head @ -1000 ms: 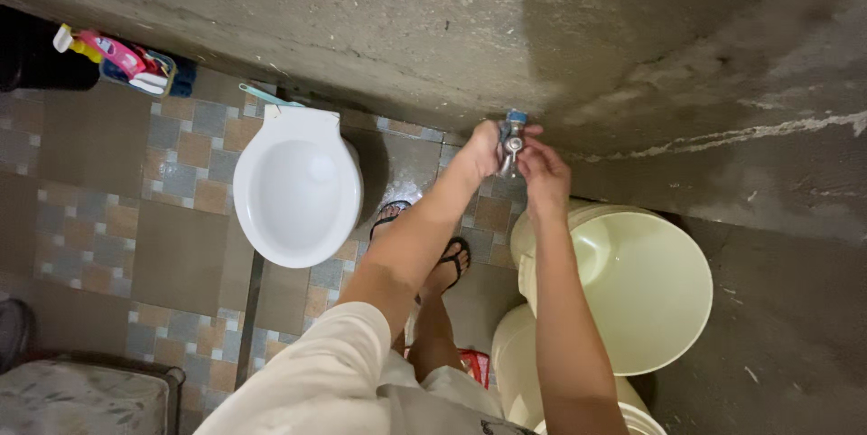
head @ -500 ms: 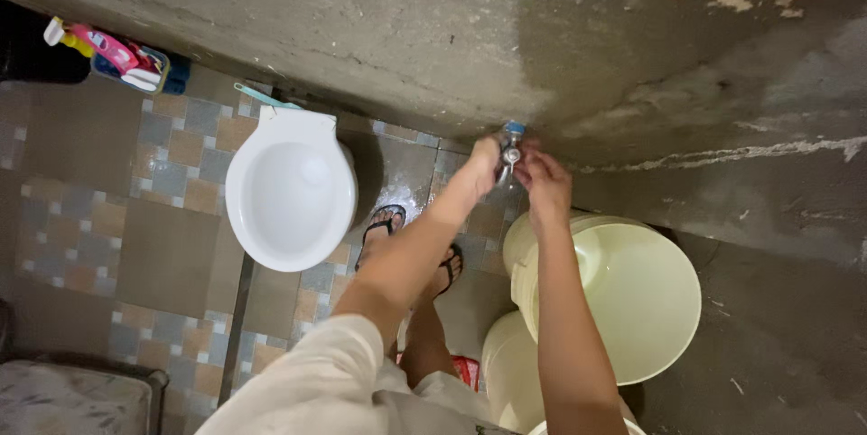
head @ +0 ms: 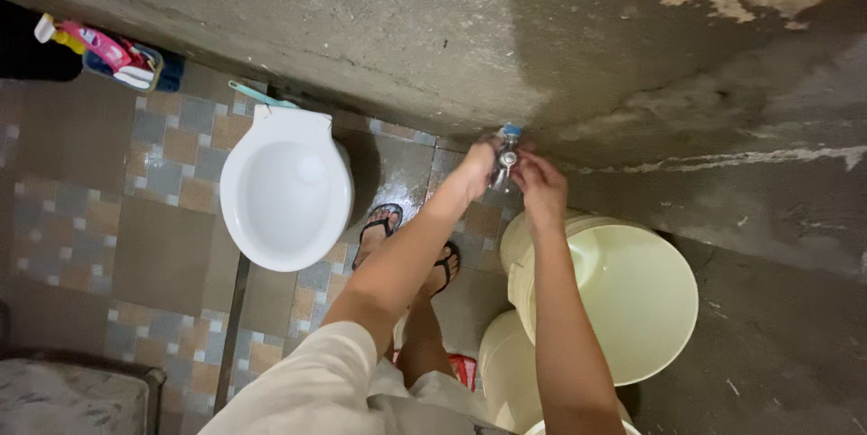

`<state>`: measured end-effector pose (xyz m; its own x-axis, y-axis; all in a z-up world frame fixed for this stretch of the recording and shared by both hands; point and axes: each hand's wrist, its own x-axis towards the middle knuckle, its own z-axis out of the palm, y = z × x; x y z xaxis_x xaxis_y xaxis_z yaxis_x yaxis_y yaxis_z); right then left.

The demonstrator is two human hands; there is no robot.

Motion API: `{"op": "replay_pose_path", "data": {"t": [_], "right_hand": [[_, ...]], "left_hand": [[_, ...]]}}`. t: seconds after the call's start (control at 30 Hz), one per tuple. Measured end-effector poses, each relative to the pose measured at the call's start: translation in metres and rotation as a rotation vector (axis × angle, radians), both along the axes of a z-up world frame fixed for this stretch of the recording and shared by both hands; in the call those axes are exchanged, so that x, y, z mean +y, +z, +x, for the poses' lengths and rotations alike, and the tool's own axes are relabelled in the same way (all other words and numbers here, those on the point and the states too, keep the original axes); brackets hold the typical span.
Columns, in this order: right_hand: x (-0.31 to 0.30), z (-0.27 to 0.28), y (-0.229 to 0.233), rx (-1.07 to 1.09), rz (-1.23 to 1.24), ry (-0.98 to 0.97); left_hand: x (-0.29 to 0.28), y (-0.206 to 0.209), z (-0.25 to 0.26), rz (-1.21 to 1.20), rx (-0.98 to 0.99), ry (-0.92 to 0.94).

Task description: The person applies a piece of tape to a water faucet and then presses the tape around the base of the faucet with their hands.

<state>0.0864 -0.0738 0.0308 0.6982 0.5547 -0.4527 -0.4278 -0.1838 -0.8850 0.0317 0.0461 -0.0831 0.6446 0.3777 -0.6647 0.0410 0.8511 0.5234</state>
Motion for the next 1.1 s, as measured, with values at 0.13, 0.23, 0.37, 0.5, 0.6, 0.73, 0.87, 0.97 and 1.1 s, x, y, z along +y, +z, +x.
{"op": "replay_pose_path", "data": {"t": [0.13, 0.23, 0.37, 0.5, 0.6, 0.73, 0.87, 0.97, 1.1], "right_hand": [[0.006, -0.003, 0.002, -0.029, 0.012, -0.013], [0.007, -0.003, 0.016, -0.034, -0.007, 0.002], [0.004, -0.001, 0.029, -0.073, -0.195, 0.063], [0.012, -0.003, 0.023, -0.047, -0.014, 0.011], [0.008, 0.002, 0.033, -0.032, -0.053, 0.04], [-0.002, 0.01, 0.074, -0.212, -0.152, 0.125], [0.0, -0.003, 0.1, -0.359, 0.14, 0.315], [-0.01, -0.011, 0.101, -0.081, 0.14, 0.165], [-0.046, -0.001, 0.1, -0.038, -0.085, 0.017]], "left_hand": [[0.005, 0.008, 0.021, -0.187, 0.147, -0.013], [-0.004, 0.0, 0.003, -0.07, 0.057, 0.007], [-0.005, -0.003, -0.003, -0.005, 0.122, 0.001], [0.007, 0.006, 0.013, -0.086, 0.109, -0.069], [-0.008, 0.024, -0.006, 0.273, 0.283, 0.008], [-0.01, 0.104, -0.046, 0.575, 0.205, 0.108], [-0.026, 0.185, -0.059, 0.622, 0.083, 0.027], [-0.025, 0.219, -0.076, 0.331, 0.008, -0.086], [-0.031, 0.231, -0.119, 0.554, -0.035, -0.238]]}}
